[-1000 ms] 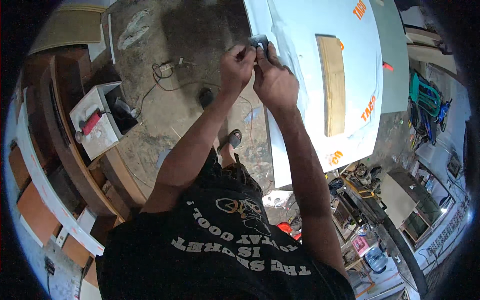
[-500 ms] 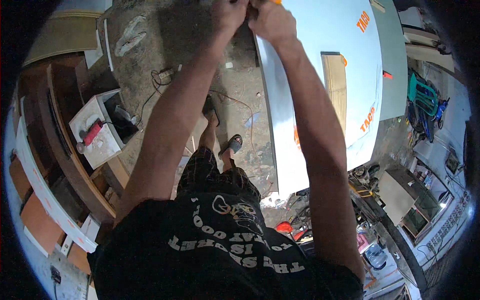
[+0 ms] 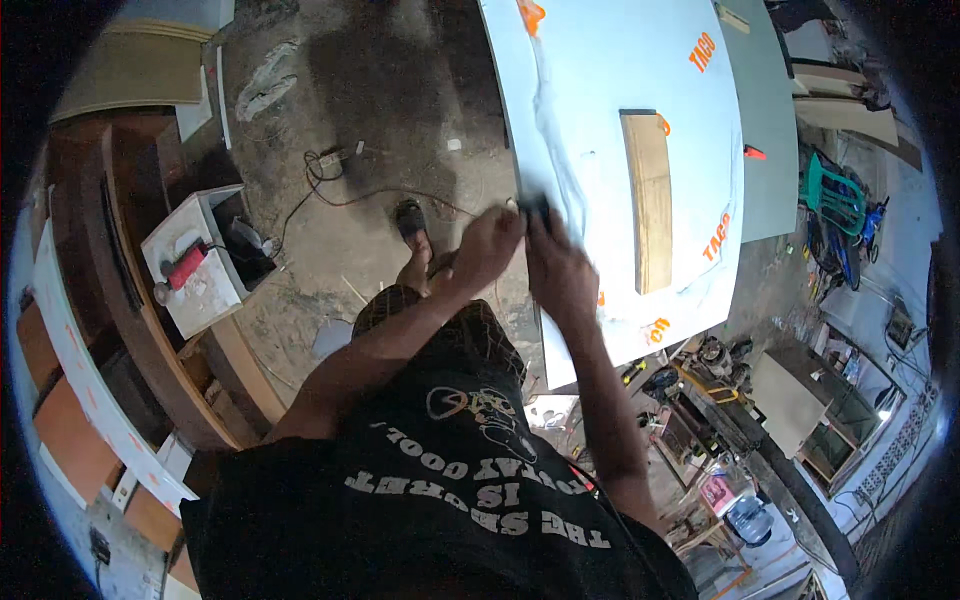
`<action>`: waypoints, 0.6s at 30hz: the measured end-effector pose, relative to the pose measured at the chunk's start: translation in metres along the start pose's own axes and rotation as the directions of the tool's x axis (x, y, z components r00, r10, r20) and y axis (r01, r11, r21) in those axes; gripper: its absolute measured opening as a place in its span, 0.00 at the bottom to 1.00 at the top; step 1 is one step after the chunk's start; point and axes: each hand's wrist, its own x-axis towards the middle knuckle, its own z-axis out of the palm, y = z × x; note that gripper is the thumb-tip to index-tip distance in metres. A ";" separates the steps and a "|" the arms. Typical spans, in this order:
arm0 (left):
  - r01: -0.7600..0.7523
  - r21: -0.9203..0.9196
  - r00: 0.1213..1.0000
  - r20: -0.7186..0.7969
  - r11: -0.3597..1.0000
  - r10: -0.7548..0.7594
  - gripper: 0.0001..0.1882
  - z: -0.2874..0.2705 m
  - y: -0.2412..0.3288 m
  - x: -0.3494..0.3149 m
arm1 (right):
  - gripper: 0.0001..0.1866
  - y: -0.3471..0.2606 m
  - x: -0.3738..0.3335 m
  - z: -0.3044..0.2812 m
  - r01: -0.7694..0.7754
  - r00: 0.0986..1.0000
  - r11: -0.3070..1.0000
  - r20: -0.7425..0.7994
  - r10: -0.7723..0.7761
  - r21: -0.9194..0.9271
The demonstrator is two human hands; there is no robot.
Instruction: The person sands the edges of a large white panel using a sanding block and then uses a small file to trim the plastic film at the corners.
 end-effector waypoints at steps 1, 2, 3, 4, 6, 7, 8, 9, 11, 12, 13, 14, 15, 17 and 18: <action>0.040 0.001 0.992 0.120 0.999 -0.040 0.19 0.007 -0.015 -0.024 | 0.34 0.008 -0.030 0.003 0.034 0.999 0.999 -0.007 -0.034 -0.027; 0.003 -0.018 0.973 0.229 1.000 0.001 0.18 0.000 -0.012 -0.044 | 0.29 0.005 -0.058 -0.002 -0.055 0.996 0.997 0.066 0.051 0.054; -0.011 -0.012 0.975 0.221 1.000 0.014 0.18 -0.002 -0.009 -0.044 | 0.25 -0.001 -0.086 -0.012 -0.151 0.981 0.981 0.139 0.134 0.119; 0.031 0.015 0.991 0.128 0.999 -0.032 0.18 -0.003 -0.007 -0.044 | 0.26 0.002 -0.116 -0.013 -0.194 0.968 0.978 0.179 0.178 0.080; 0.175 -0.189 0.984 -0.002 0.966 -0.178 0.21 -0.004 -0.005 -0.025 | 0.26 0.013 -0.165 0.000 -0.237 0.952 0.971 0.208 0.223 0.044; 0.015 -0.059 0.998 -0.067 0.998 -0.019 0.20 -0.007 0.008 -0.006 | 0.27 0.020 -0.187 0.009 -0.231 0.962 0.969 0.166 0.215 0.088; -0.137 0.082 0.982 -0.117 0.987 0.146 0.19 -0.011 0.021 0.014 | 0.28 0.026 -0.199 0.015 -0.217 0.971 0.967 0.128 0.201 0.134; -0.144 -0.004 0.980 -0.143 0.990 0.142 0.17 -0.014 0.022 0.036 | 0.28 0.026 -0.200 0.016 -0.205 0.974 0.969 0.126 0.188 0.139; -0.149 -0.085 0.978 -0.163 0.985 0.134 0.16 -0.016 0.022 0.067 | 0.29 0.020 -0.195 0.016 -0.166 0.986 0.974 0.052 0.160 0.152; -0.246 -0.077 0.958 -0.169 0.966 0.231 0.15 -0.014 0.024 0.079 | 0.30 0.026 -0.196 0.021 -0.092 0.994 0.986 -0.049 0.100 0.142; -0.344 -0.059 0.926 -0.185 0.937 0.329 0.14 -0.019 0.026 0.090 | 0.30 0.021 -0.182 0.015 -0.086 0.994 0.985 -0.055 0.095 0.151; -0.350 -0.047 0.923 -0.188 0.935 0.336 0.14 -0.027 0.028 0.099 | 0.30 0.014 -0.167 0.010 -0.122 0.992 0.983 0.006 0.123 0.138; -0.232 0.002 0.965 -0.129 0.973 0.230 0.17 -0.030 0.029 0.106 | 0.30 0.008 -0.155 0.006 -0.174 0.984 0.977 0.069 0.167 0.119; -0.122 0.066 0.988 -0.084 0.990 0.128 0.20 -0.042 0.036 0.122 | 0.29 0.004 -0.127 0.007 -0.131 0.991 0.984 0.026 0.129 0.118; -0.081 0.142 0.984 -0.143 0.987 0.102 0.23 -0.049 0.036 0.134 | 0.29 0.002 -0.109 0.010 -0.090 0.996 0.990 -0.009 0.091 0.110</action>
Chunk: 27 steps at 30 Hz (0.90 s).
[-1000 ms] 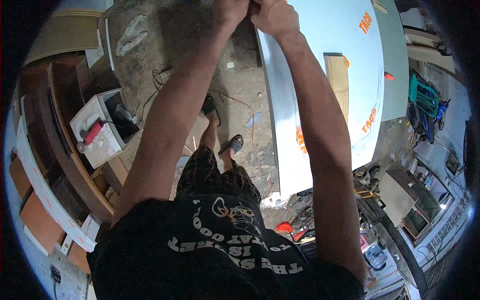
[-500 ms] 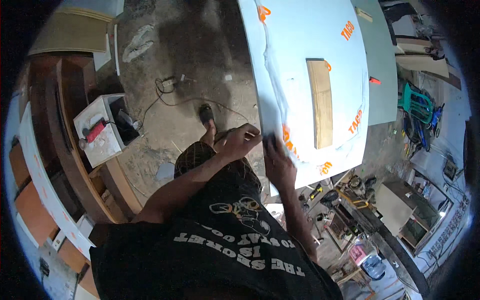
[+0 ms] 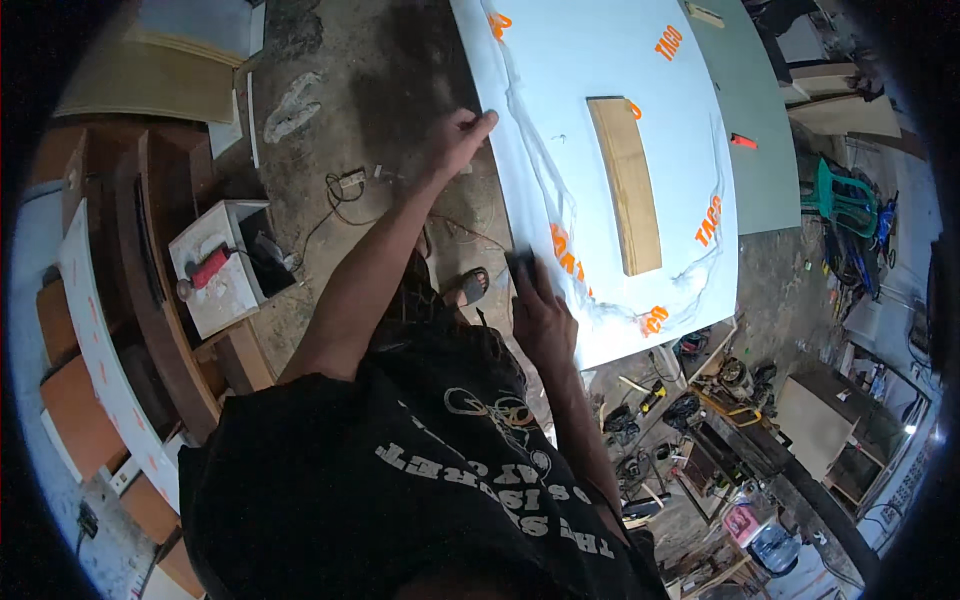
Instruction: The person sands the edges of a large white panel using a sanding block and then uses a small file to trim the plastic film at the corners.
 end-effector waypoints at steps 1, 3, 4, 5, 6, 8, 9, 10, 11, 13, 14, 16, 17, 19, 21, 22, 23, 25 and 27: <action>0.034 0.071 0.999 -0.042 0.997 -0.031 0.27 0.002 0.007 0.005 | 0.29 0.001 0.014 0.005 -0.013 1.000 1.000 -0.008 0.013 -0.003; 0.007 0.140 1.000 -0.007 0.990 -0.006 0.32 -0.005 0.017 0.024 | 0.27 0.001 0.047 0.014 0.121 0.969 0.990 -0.206 -0.135 -0.076; -0.007 0.146 1.000 0.002 0.989 0.007 0.31 -0.011 0.020 0.038 | 0.27 0.000 0.064 0.017 0.119 0.969 0.990 -0.208 -0.134 -0.081; -0.020 0.150 1.000 0.012 0.988 0.019 0.30 -0.016 0.022 0.053 | 0.29 -0.001 0.082 0.018 0.140 0.967 0.986 -0.200 -0.156 -0.090; -0.039 0.131 0.998 0.054 0.991 0.032 0.30 -0.017 0.019 0.066 | 0.31 -0.001 0.095 0.022 0.151 0.968 0.984 -0.190 -0.167 -0.096; -0.054 0.133 0.998 0.018 0.990 0.052 0.29 -0.039 0.004 0.097 | 0.30 -0.025 0.128 0.012 0.129 0.982 0.986 -0.124 -0.141 -0.102; -0.075 0.129 0.997 0.023 0.989 0.072 0.29 -0.036 0.002 0.104 | 0.30 -0.030 0.139 0.009 0.067 0.995 0.991 -0.068 -0.075 -0.114; -0.066 0.021 0.997 0.042 0.998 0.065 0.27 -0.036 -0.002 0.108 | 0.30 -0.027 0.152 0.014 0.096 0.981 0.987 -0.156 -0.116 -0.131; -0.052 0.009 0.997 0.066 0.999 0.051 0.27 -0.037 -0.006 0.111 | 0.30 -0.026 0.158 0.013 0.070 0.985 0.988 -0.147 -0.091 -0.139; 0.060 0.013 0.998 -0.005 0.998 -0.060 0.27 -0.078 -0.052 0.120 | 0.29 -0.045 0.176 0.008 0.055 0.991 0.989 -0.114 -0.071 -0.135; 0.110 -0.024 0.994 -0.022 0.994 -0.110 0.28 -0.103 -0.082 0.118 | 0.31 -0.048 0.177 0.010 0.073 0.993 0.983 -0.084 -0.088 -0.168; 0.294 0.070 0.956 -0.009 0.953 -0.294 0.27 -0.116 -0.112 0.096 | 0.32 -0.034 0.140 0.005 0.011 0.998 0.981 -0.052 -0.021 -0.193; 0.390 0.010 0.920 0.019 0.921 -0.390 0.27 -0.126 -0.127 0.085 | 0.34 -0.031 0.122 0.000 -0.001 1.000 0.978 -0.031 -0.005 -0.207; 0.485 0.040 0.872 0.059 0.874 -0.486 0.25 -0.177 -0.192 0.053 | 0.35 -0.026 0.088 0.002 0.011 0.998 0.982 -0.052 -0.021 -0.188; 0.560 0.140 0.829 -0.076 0.817 -0.555 0.24 -0.206 -0.239 0.014 | 0.36 -0.027 0.079 -0.002 -0.011 0.997 0.983 -0.076 -0.003 -0.185; 0.596 0.109 0.801 -0.017 0.795 -0.598 0.22 -0.269 -0.284 -0.004 | 0.37 -0.031 0.098 0.000 0.012 0.997 0.988 -0.068 -0.023 -0.151; 0.635 0.087 0.768 0.037 0.768 -0.639 0.21 -0.332 -0.323 -0.027 | 0.37 -0.036 0.118 0.009 0.032 0.997 0.994 -0.064 -0.039 -0.109; 0.666 0.082 0.744 -0.002 0.741 -0.668 0.22 -0.275 -0.313 -0.046 | 0.35 -0.053 0.148 -0.013 -0.143 0.989 0.965 0.005 0.148 -0.219; 0.524 0.208 0.837 0.051 0.826 -0.545 0.22 -0.350 -0.345 -0.049 | 0.33 -0.059 0.200 -0.004 -0.039 0.996 0.985 -0.080 0.026 -0.166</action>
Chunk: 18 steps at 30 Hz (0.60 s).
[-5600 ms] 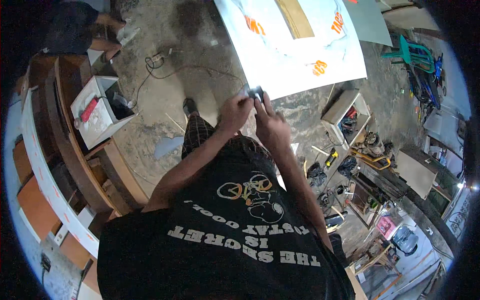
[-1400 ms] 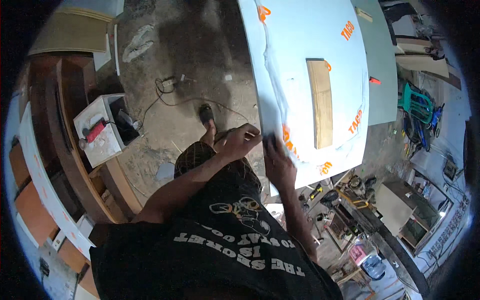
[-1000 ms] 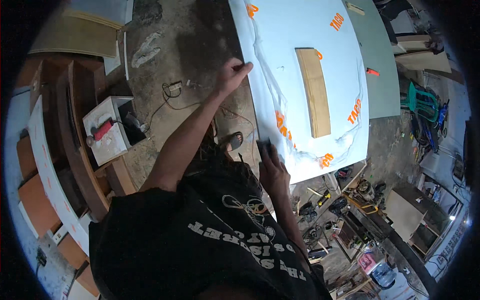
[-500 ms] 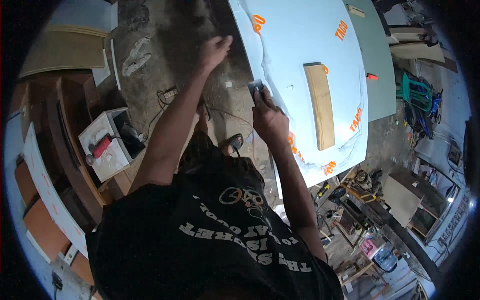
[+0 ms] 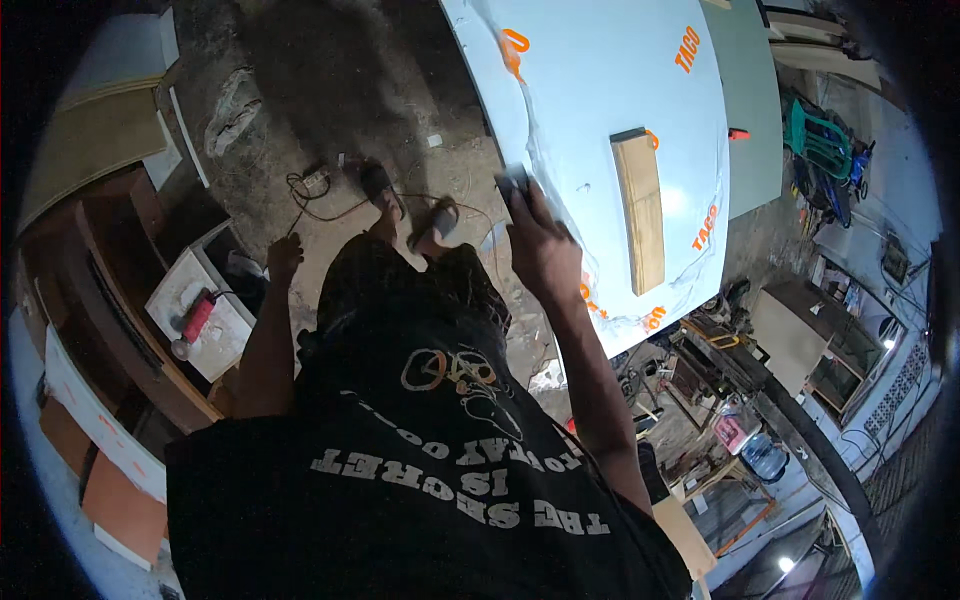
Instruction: The person sands the edges of a large white panel using a sanding block and then uses a small file to trim the plastic film at the corners.
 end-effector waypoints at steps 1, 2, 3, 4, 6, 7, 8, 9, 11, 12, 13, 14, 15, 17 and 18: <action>-0.079 0.066 0.996 0.039 0.995 0.076 0.21 -0.014 -0.007 0.002 | 0.33 -0.001 -0.002 -0.001 0.004 1.000 1.000 -0.002 -0.004 0.017; -0.150 0.124 0.987 0.072 0.981 0.142 0.21 -0.031 -0.014 -0.002 | 0.32 -0.004 -0.001 -0.001 0.017 0.999 0.999 0.038 -0.019 0.042; -0.083 0.105 0.996 0.036 0.991 0.080 0.21 -0.018 -0.008 -0.001 | 0.32 -0.002 0.002 0.000 0.021 0.996 0.999 0.080 -0.024 0.029; -0.024 0.060 1.000 -0.016 0.998 0.024 0.20 -0.007 0.017 0.001 | 0.33 0.013 -0.021 0.004 0.085 0.996 0.996 0.013 -0.085 0.034; 0.026 -0.064 0.995 -0.097 0.998 -0.032 0.20 0.006 0.063 -0.005 | 0.34 0.009 -0.046 -0.014 -0.022 0.982 0.999 0.188 0.026 -0.024; -0.002 -0.150 0.994 -0.110 0.989 -0.015 0.20 0.021 0.099 -0.005 | 0.34 0.015 -0.048 -0.014 -0.011 0.984 1.000 0.179 0.015 -0.022; -0.055 -0.238 0.995 -0.094 0.970 0.033 0.20 0.044 0.143 -0.011 | 0.34 0.021 -0.053 -0.010 -0.009 0.990 0.999 0.143 0.014 -0.033; -0.106 -0.324 0.993 -0.081 0.940 0.084 0.21 0.064 0.194 -0.021 | 0.33 0.026 -0.054 -0.008 -0.015 0.995 0.999 0.101 0.020 -0.042; -0.067 -0.362 0.996 -0.073 0.930 0.043 0.21 0.076 0.240 -0.030 | 0.32 -0.012 0.018 -0.024 -0.025 0.988 0.999 0.151 0.021 0.022; -0.114 -0.290 0.993 -0.003 0.950 0.118 0.21 0.086 0.270 -0.030 | 0.30 -0.028 0.057 -0.027 -0.085 0.975 0.995 0.210 0.072 0.052; -0.159 -0.220 0.978 0.098 0.962 0.184 0.21 0.104 0.307 -0.036 | 0.29 -0.030 0.085 -0.021 0.001 0.998 0.998 0.069 -0.006 0.065; -0.194 -0.329 0.960 0.128 0.924 0.247 0.21 0.129 0.352 -0.053 | 0.28 -0.026 0.111 -0.013 0.065 0.997 0.996 -0.056 -0.061 0.059; -0.228 -0.430 0.939 0.141 0.873 0.315 0.22 0.148 0.395 -0.073 | 0.27 -0.027 0.134 -0.010 0.068 0.996 0.996 -0.068 -0.064 0.056; -0.224 -0.468 0.956 0.065 0.855 0.287 0.22 0.176 0.443 -0.085 | 0.26 -0.028 0.164 -0.010 0.100 0.993 0.995 -0.057 -0.099 0.015; -0.228 -0.470 0.958 0.051 0.853 0.284 0.22 0.184 0.453 -0.078 | 0.26 -0.030 0.168 -0.010 0.115 0.992 0.993 -0.056 -0.113 0.019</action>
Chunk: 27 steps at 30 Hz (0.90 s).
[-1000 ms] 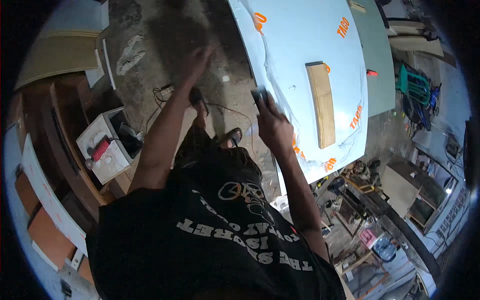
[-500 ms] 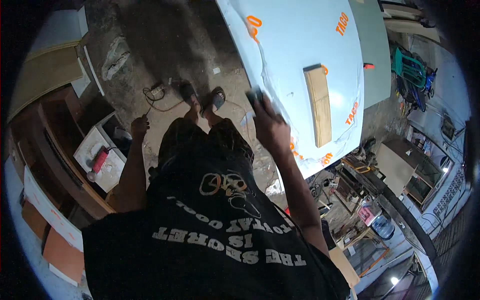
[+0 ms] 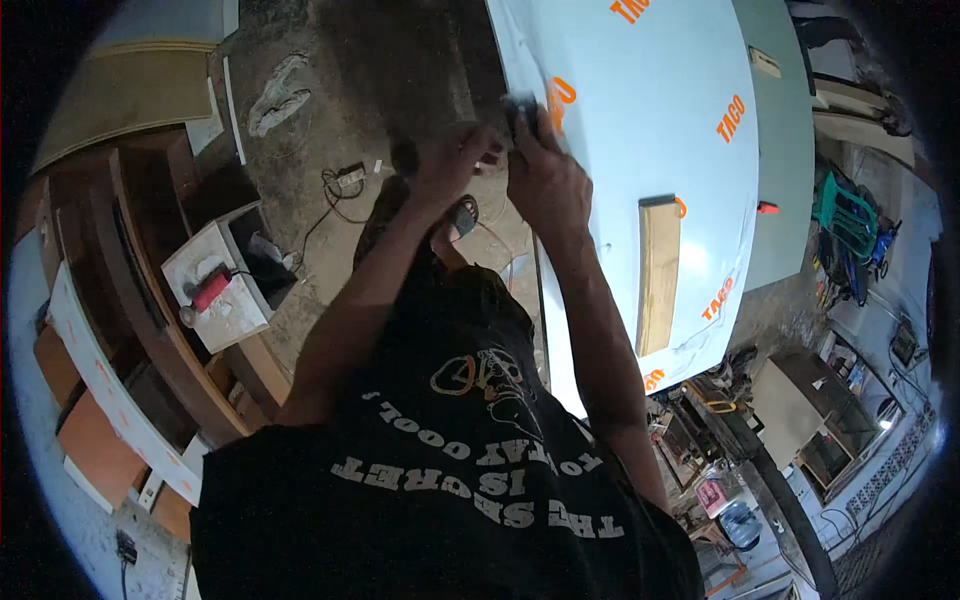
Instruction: The person sands the edges of a large white panel using a sanding block and then uses a small file to trim the plastic film at the corners.
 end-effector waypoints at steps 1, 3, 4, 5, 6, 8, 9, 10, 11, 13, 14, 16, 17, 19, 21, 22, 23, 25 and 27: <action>-0.025 -0.028 1.000 -0.020 0.999 0.024 0.22 0.009 0.002 0.009 | 0.27 -0.002 -0.004 -0.003 0.008 0.998 1.000 0.055 -0.009 0.007; -0.051 -0.062 0.997 -0.052 0.997 0.048 0.22 0.015 -0.001 0.020 | 0.29 -0.001 -0.017 -0.007 0.028 0.993 1.000 0.116 -0.030 0.011; -0.068 0.040 0.998 -0.007 0.997 0.068 0.23 0.016 -0.013 0.022 | 0.31 0.006 -0.026 -0.003 0.056 0.992 0.998 0.110 -0.055 -0.009; -0.087 0.140 0.996 0.049 0.986 0.080 0.24 0.018 -0.017 0.027 | 0.32 0.012 -0.025 0.000 0.074 0.992 0.997 0.102 -0.070 -0.036; -0.085 0.139 0.996 0.049 0.987 0.078 0.24 0.018 -0.015 0.035 | 0.32 0.009 -0.014 0.000 0.074 0.992 0.997 0.105 -0.070 -0.036; -0.143 0.094 0.989 -0.021 0.985 0.146 0.26 0.018 -0.008 0.048 | 0.28 -0.004 0.012 -0.014 0.008 0.988 0.999 0.155 -0.013 0.035; -0.067 0.195 0.997 -0.022 0.979 0.072 0.26 0.016 0.031 0.047 | 0.27 -0.007 0.026 -0.017 -0.037 0.990 0.997 0.137 0.027 0.071; -0.063 0.187 0.997 -0.028 0.980 0.069 0.26 0.011 0.029 0.062 | 0.27 -0.011 0.044 -0.015 -0.031 0.989 0.997 0.144 0.021 0.066; -0.132 0.153 0.989 -0.052 0.979 0.141 0.26 0.007 0.025 0.086 | 0.26 -0.014 0.060 -0.014 -0.012 0.993 0.999 0.122 0.007 0.046; -0.203 0.194 0.971 -0.082 0.960 0.222 0.25 0.004 0.032 0.109 | 0.25 -0.015 0.079 -0.009 0.031 0.998 1.000 0.054 -0.031 -0.002; -0.201 0.187 0.972 -0.082 0.962 0.219 0.25 0.006 0.031 0.108 | 0.25 -0.014 0.079 -0.012 0.031 0.998 0.999 0.058 -0.031 -0.009; -0.167 0.122 0.986 -0.003 0.978 0.169 0.22 0.001 0.019 0.095 | 0.27 -0.019 0.068 -0.017 -0.008 0.989 0.996 0.146 -0.004 0.083; -0.162 0.121 0.987 -0.006 0.979 0.163 0.22 0.001 0.014 0.085 | 0.37 -0.013 0.057 -0.012 0.015 0.980 1.000 0.200 -0.015 0.003; -0.242 0.169 0.968 -0.021 0.956 0.248 0.20 0.005 0.017 0.077 | 0.37 -0.007 0.052 -0.007 0.050 0.986 0.998 0.164 -0.044 -0.029; -0.191 0.192 0.977 -0.057 0.963 0.205 0.21 -0.002 0.036 0.097 | 0.33 -0.019 0.078 -0.013 -0.034 0.960 0.998 0.274 0.049 -0.062; -0.152 0.208 0.982 -0.077 0.966 0.171 0.21 -0.005 0.047 0.112 | 0.33 -0.022 0.100 -0.016 -0.038 0.959 0.997 0.277 0.055 -0.067; -0.198 0.170 0.975 -0.067 0.965 0.212 0.21 -0.009 0.050 0.136 | 0.31 -0.023 0.123 -0.016 -0.020 0.971 0.999 0.236 0.025 -0.026; -0.146 0.152 0.987 -0.051 0.977 0.156 0.21 -0.010 0.059 0.157 | 0.30 -0.015 0.139 -0.010 0.055 0.995 0.998 0.087 -0.058 0.037; -0.097 0.145 0.993 -0.049 0.985 0.105 0.21 -0.012 0.056 0.154 | 0.31 -0.016 0.131 -0.010 0.031 0.989 0.999 0.141 -0.036 0.037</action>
